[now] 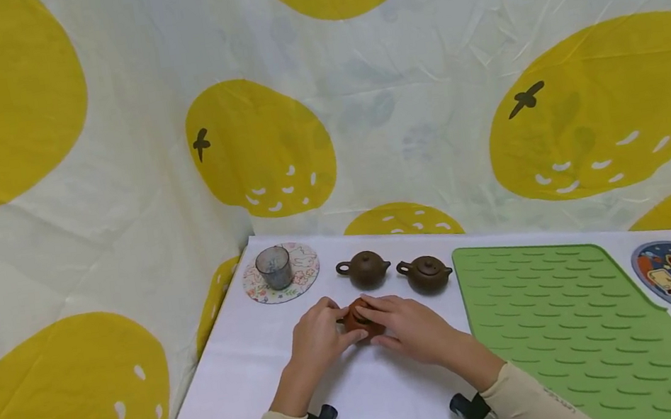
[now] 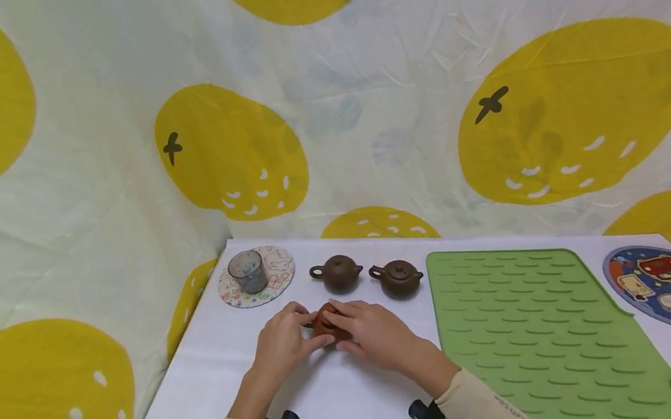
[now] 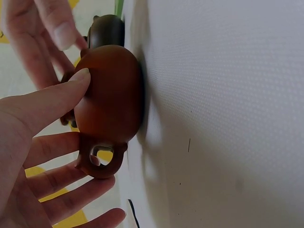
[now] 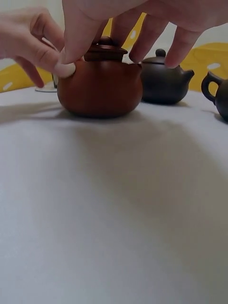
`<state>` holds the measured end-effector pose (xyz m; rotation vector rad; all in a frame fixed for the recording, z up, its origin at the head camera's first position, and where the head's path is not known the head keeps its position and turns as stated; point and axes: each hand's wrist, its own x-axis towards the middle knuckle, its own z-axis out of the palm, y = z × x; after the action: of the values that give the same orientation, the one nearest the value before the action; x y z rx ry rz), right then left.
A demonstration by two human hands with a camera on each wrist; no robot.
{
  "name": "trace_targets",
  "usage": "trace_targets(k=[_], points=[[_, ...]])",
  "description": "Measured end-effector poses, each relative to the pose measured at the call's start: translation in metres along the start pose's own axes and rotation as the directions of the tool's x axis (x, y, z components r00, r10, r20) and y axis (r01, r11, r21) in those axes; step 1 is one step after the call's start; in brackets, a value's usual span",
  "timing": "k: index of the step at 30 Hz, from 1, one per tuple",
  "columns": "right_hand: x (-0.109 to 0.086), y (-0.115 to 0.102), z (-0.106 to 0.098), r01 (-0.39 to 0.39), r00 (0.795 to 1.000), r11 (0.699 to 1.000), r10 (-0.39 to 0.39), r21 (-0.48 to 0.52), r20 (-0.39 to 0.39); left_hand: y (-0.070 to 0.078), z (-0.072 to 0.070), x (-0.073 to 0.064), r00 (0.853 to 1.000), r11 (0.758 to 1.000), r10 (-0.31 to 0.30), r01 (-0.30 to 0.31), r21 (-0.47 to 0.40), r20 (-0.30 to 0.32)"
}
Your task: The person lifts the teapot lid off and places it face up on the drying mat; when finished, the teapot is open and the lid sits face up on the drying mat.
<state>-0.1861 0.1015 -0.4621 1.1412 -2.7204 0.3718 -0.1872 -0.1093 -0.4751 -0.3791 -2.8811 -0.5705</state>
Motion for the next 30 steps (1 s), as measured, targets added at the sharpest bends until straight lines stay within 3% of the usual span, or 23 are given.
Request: trace_targets(k=[7,16,21,27,30], points=[[-0.008,0.004,-0.023,-0.046,0.998,0.997,0.048,0.068,-0.027,0.002,0.000,0.001,1.000,1.000,-0.002,0.002,-0.019,0.001],[-0.039,0.028,-0.050,-0.096,0.994,0.995,0.095,-0.026,-0.046,0.001,-0.005,0.001,1.000,0.999,-0.006,0.005,-0.033,-0.018],[-0.065,0.043,-0.066,-0.118,0.993,0.992,0.118,-0.036,0.000,0.000,-0.006,0.002,1.000,0.999,-0.012,0.012,-0.030,-0.009],[-0.111,0.062,-0.081,-0.149,0.988,0.987,0.152,-0.066,0.042,0.001,-0.005,0.002,1.000,0.999,-0.016,0.017,-0.042,0.009],[-0.135,0.069,-0.085,-0.122,0.991,0.992,0.124,-0.028,0.056,0.001,-0.005,0.001,1.000,0.999,-0.016,0.016,-0.041,0.009]])
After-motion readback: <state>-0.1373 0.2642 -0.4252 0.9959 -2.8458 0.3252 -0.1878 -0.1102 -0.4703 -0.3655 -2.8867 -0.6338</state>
